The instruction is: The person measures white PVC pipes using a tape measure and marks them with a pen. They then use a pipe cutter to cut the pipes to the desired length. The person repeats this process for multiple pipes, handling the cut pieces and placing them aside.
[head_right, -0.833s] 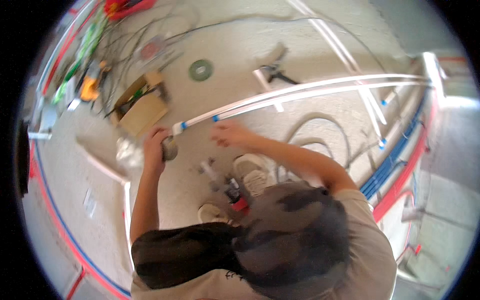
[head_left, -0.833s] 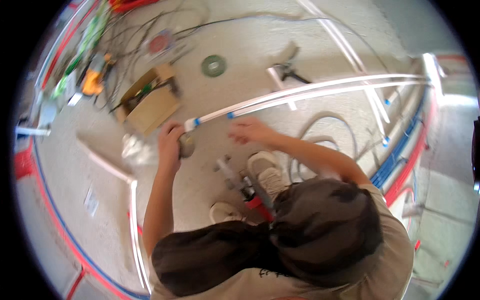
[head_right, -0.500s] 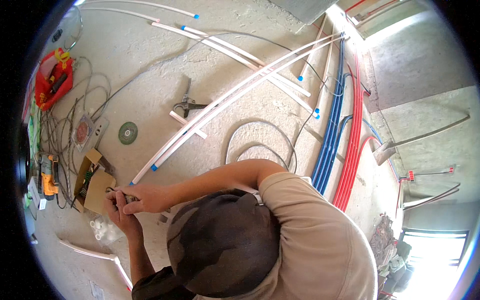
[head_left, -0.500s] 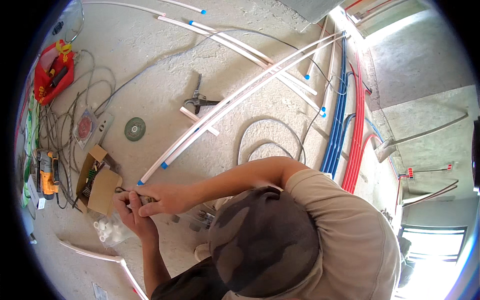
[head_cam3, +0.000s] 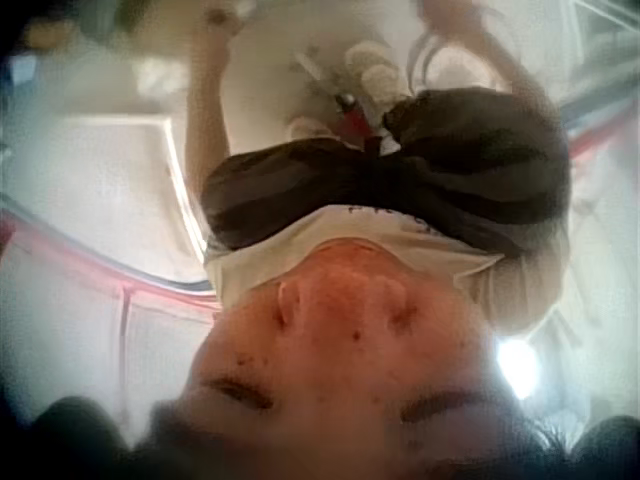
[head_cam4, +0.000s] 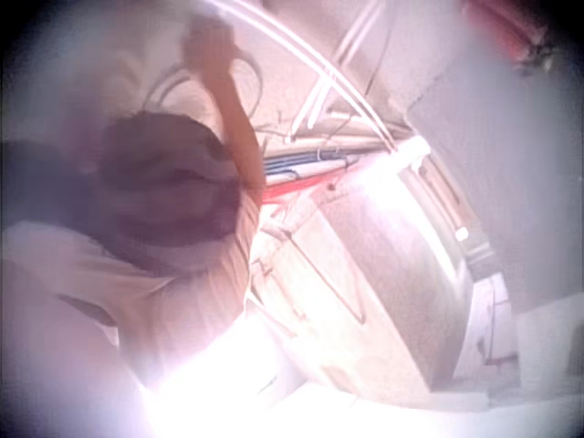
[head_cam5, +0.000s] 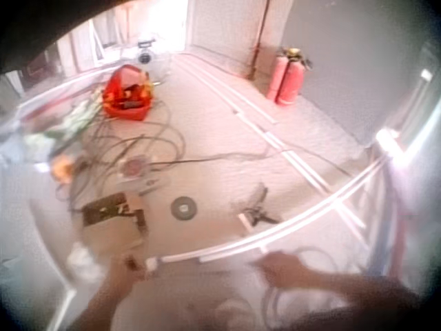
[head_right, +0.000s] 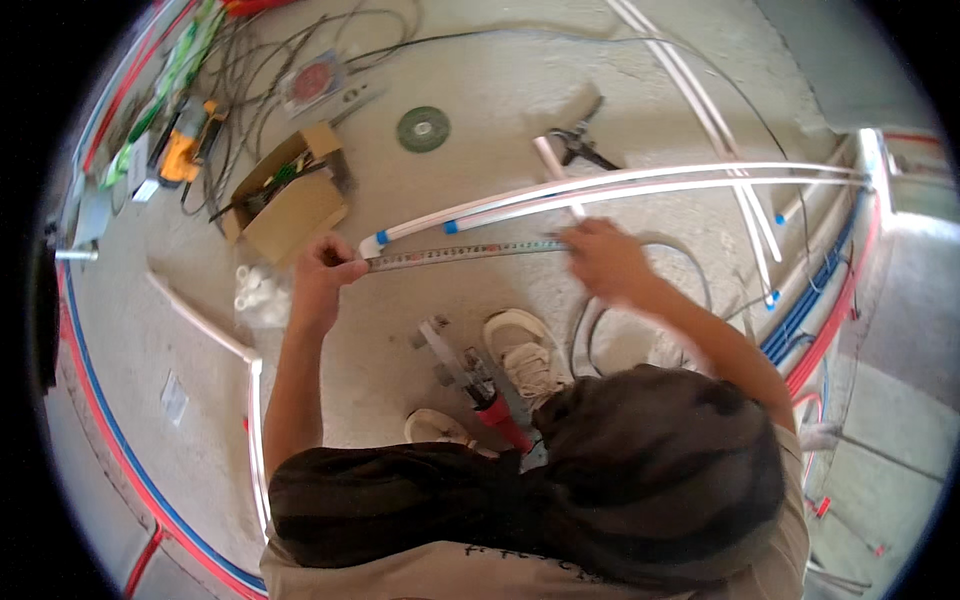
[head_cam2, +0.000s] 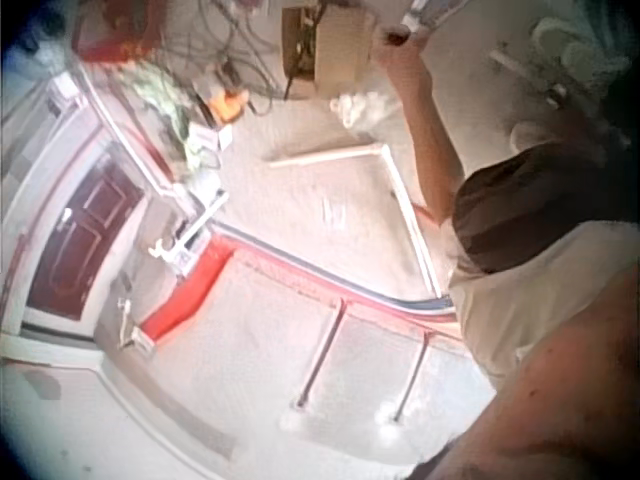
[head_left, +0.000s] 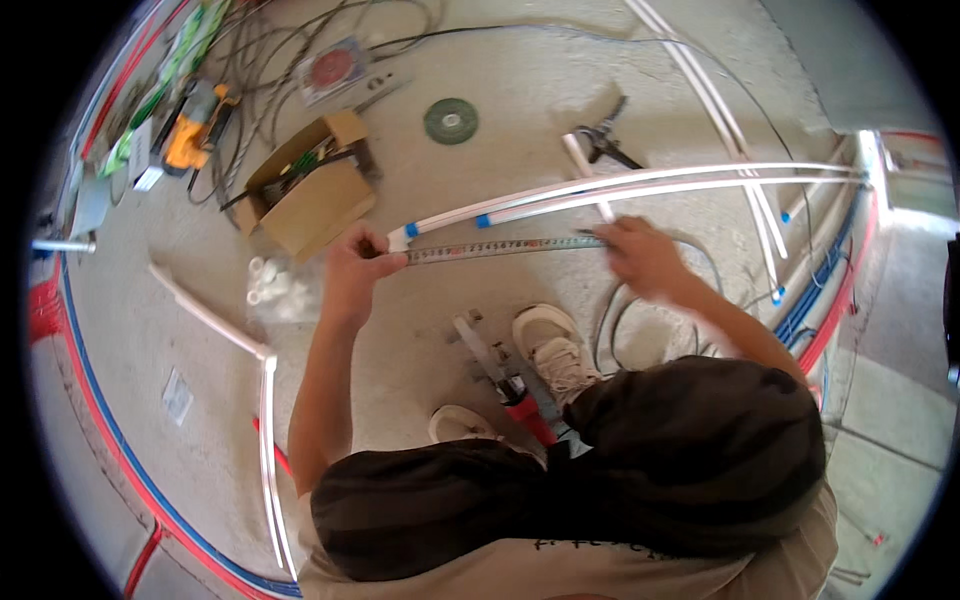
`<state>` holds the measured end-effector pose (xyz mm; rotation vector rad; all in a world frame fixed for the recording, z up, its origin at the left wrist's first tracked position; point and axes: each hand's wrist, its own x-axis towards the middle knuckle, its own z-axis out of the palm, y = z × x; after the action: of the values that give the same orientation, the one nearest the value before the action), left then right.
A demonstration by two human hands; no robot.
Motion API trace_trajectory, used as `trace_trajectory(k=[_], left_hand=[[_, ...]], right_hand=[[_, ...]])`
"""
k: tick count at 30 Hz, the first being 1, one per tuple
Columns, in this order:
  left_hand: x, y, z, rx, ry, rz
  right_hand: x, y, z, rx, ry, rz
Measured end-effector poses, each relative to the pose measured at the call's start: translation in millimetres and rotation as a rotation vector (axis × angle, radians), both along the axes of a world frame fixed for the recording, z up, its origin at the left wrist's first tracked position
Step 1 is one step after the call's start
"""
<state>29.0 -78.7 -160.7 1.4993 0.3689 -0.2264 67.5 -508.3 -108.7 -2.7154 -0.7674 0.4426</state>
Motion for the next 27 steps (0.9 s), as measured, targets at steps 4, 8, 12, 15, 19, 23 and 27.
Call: trace_trajectory(k=[4,8,12,15,19,23,27], left_hand=[[0.2,-7.3,-41.9,0.261,0.104,-0.165],[7.1,-22.9,-58.3,0.784,-0.348,-0.245],[25.1,-28.9,-63.0,1.098,-0.303,-0.37],[30.8,-21.5,-59.3,0.81,-0.077,-0.32],[22.1,-0.4,-46.1,0.021,0.052,-0.124],[15.7,8.8,-38.0,-0.283,0.024,-0.127],[9.8,13.7,-30.0,-0.472,0.038,-0.118]], right_hand=[[11.4,-80.1,-5.1,-0.298,0.124,-0.182],[12.3,-119.5,-20.9,-0.365,0.138,-0.264],[13.4,-130.9,-29.7,-0.251,0.169,-0.331],[16.8,-116.2,-26.1,-0.224,0.139,-0.3],[24.8,-80.9,-15.4,-0.167,0.063,-0.225],[39.7,-61.7,-9.7,-0.209,0.015,-0.186],[51.1,-63.1,-5.0,-0.215,-0.014,-0.166]])
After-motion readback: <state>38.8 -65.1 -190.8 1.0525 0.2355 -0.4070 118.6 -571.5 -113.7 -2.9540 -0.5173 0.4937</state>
